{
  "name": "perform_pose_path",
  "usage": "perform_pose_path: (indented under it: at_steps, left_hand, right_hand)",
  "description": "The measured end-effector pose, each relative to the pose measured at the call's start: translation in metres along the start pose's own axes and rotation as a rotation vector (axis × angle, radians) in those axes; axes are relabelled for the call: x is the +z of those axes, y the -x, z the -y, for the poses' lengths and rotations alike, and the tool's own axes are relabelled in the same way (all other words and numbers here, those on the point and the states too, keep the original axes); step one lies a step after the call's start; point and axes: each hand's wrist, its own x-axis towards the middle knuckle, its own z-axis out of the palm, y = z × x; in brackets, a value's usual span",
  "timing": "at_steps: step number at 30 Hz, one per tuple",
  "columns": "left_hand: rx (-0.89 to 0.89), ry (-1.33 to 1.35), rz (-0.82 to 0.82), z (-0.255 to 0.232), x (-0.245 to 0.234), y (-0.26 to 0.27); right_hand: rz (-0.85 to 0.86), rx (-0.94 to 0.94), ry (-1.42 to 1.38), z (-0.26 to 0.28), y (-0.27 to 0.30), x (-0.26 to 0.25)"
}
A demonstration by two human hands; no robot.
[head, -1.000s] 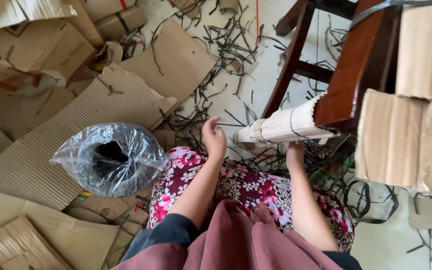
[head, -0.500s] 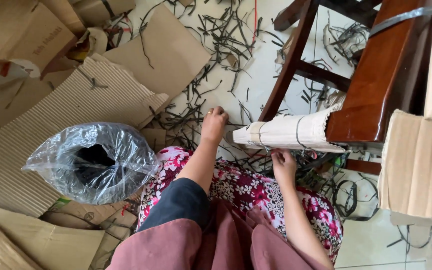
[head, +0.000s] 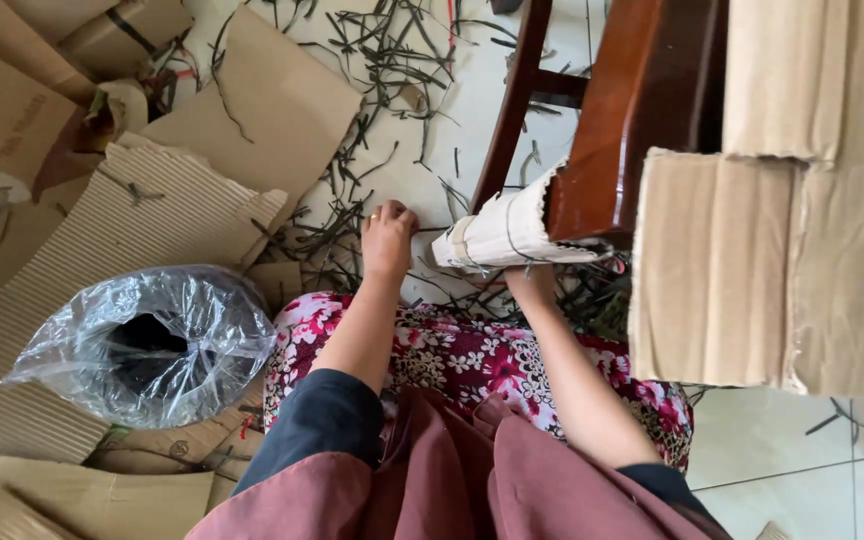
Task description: Wrapping a chair leg with cardboard and securing it with black plastic strips for protection.
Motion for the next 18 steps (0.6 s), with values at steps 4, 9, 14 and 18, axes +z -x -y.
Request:
perform_pose_path:
  at_steps: [4, 9, 14, 18]
  left_hand:
    - [-0.042, -0.009, 0.076, 0.003, 0.007, 0.007]
    - [-0.130, 0.058, 0.088, -0.006, -0.010, 0.014]
    - [-0.185, 0.316, -0.040, -0.024, -0.073, 0.017]
    - [-0.252, 0.251, 0.031, -0.022, -0.075, 0.043]
  right_hand:
    - [0.189, 0.101, -0.066, 0.017, -0.009, 0.014]
    - [0.369, 0.190, -0.115, 0.049, -0.022, 0.009]
    - [0.355, 0.172, -0.186, 0.109, -0.039, -0.043]
    - [0.391, 0.075, -0.068, 0.094, -0.016, -0.049]
